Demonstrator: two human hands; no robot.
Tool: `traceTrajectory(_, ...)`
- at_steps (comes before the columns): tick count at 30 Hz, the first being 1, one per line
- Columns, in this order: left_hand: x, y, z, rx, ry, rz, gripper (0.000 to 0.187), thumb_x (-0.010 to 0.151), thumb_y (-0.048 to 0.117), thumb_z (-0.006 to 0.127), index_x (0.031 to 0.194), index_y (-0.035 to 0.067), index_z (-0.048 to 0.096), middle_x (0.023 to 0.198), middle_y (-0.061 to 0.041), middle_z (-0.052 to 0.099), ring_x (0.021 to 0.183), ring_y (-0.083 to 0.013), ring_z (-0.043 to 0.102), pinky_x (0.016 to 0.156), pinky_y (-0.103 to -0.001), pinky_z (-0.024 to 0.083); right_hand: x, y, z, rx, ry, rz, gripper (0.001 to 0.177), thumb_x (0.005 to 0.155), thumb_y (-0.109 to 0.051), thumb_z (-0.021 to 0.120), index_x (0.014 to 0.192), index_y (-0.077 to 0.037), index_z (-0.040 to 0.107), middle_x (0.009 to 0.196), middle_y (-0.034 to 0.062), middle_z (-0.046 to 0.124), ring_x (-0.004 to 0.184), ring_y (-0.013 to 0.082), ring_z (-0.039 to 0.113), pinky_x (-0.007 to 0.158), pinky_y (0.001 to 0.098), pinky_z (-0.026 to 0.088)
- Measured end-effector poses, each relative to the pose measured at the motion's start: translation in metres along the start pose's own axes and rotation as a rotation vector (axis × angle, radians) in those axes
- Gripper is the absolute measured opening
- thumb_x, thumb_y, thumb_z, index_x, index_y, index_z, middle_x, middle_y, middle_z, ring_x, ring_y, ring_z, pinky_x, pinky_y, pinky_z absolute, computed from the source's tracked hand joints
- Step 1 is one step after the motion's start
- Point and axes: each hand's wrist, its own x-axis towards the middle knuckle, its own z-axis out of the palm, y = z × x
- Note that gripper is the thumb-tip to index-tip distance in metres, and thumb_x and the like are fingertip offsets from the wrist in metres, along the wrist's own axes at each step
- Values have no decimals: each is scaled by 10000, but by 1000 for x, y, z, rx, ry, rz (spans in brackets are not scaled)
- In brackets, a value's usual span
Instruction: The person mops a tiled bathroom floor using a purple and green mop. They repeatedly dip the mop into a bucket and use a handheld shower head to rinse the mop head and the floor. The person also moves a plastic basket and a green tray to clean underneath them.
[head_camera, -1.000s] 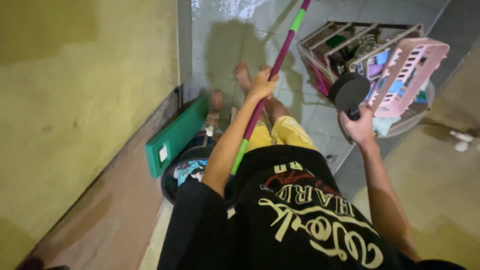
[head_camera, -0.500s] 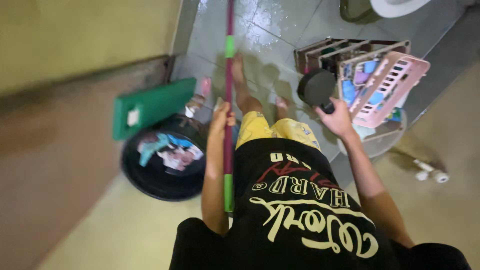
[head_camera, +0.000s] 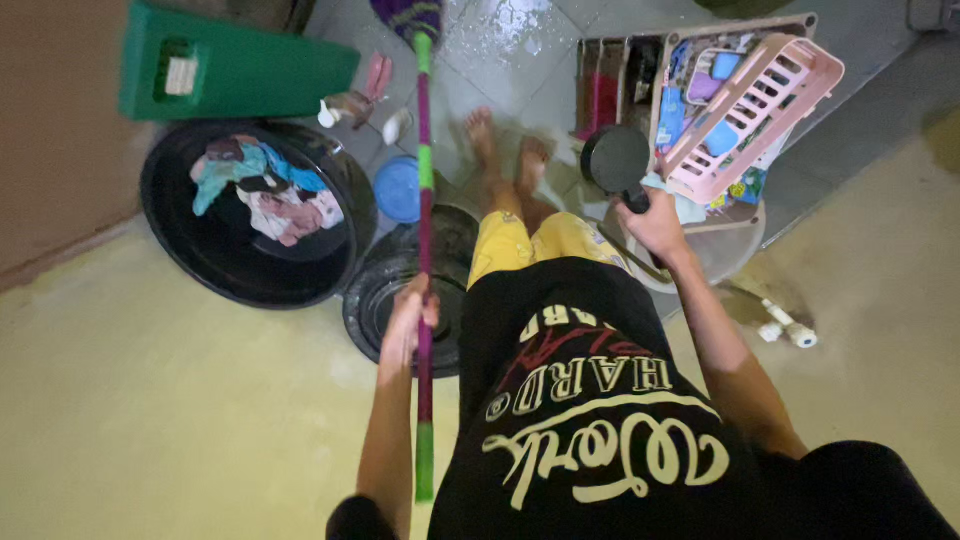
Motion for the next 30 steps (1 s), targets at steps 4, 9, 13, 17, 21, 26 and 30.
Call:
traceTrajectory(4, -52, -55, -15, 91, -11, -141, 282, 979, 447, 592, 950, 166, 598, 536, -4, 501, 369, -112, 448, 345, -284, 357, -7, 7, -2, -46, -31, 11, 259, 858, -204, 721, 977, 26, 706, 655, 143, 622, 582, 176, 545, 602, 378, 479)
traceTrajectory(9, -119, -67, 9, 278, 91, -89, 194, 987, 313, 573, 1092, 186, 675, 513, -4, 483, 354, -110, 405, 337, -278, 310, -15, 8, -9, -67, -26, 9, 260, 861, -196, 733, 1020, 9, 725, 702, 122, 650, 595, 166, 593, 633, 368, 499)
traceTrajectory(13, -120, -31, 40, 504, 84, 150, 261, 982, 280, 587, 1210, 195, 681, 500, -2, 467, 341, -117, 452, 320, -298, 370, -22, 11, -7, 57, 144, -150, 302, 892, -163, 724, 1147, -1, 715, 845, 97, 698, 713, 140, 584, 693, 337, 503)
traceTrajectory(17, -78, 4, 53, 581, 43, 331, 246, 1019, 272, 638, 1114, 65, 729, 546, -5, 499, 382, -103, 464, 343, -302, 373, -17, 12, -3, 97, 204, -93, 265, 913, -173, 733, 1116, -3, 723, 812, 87, 692, 711, 116, 554, 688, 324, 499)
traceTrajectory(21, 13, 64, 72, 690, 22, 812, 312, 1101, 299, 568, 1026, 19, 683, 652, -58, 580, 508, -138, 544, 458, -327, 420, -7, -1, 3, 61, 213, -59, 282, 866, -161, 747, 1093, 5, 729, 715, 95, 650, 625, 115, 505, 624, 329, 473)
traceTrajectory(26, 156, 200, 123, 553, -72, 562, 312, 1015, 368, 555, 1096, 93, 679, 457, -51, 526, 323, -185, 507, 326, -369, 380, 13, -27, 23, 100, 237, -8, 233, 851, -158, 753, 989, 26, 715, 660, 118, 628, 578, 131, 534, 575, 355, 463)
traceTrajectory(30, 236, 289, 156, 677, -98, 616, 385, 1043, 407, 492, 977, 57, 637, 478, -44, 544, 357, -183, 536, 359, -372, 425, 45, -49, 34, -9, 315, -59, 257, 828, -135, 788, 989, 46, 701, 719, 141, 662, 605, 167, 589, 613, 360, 488)
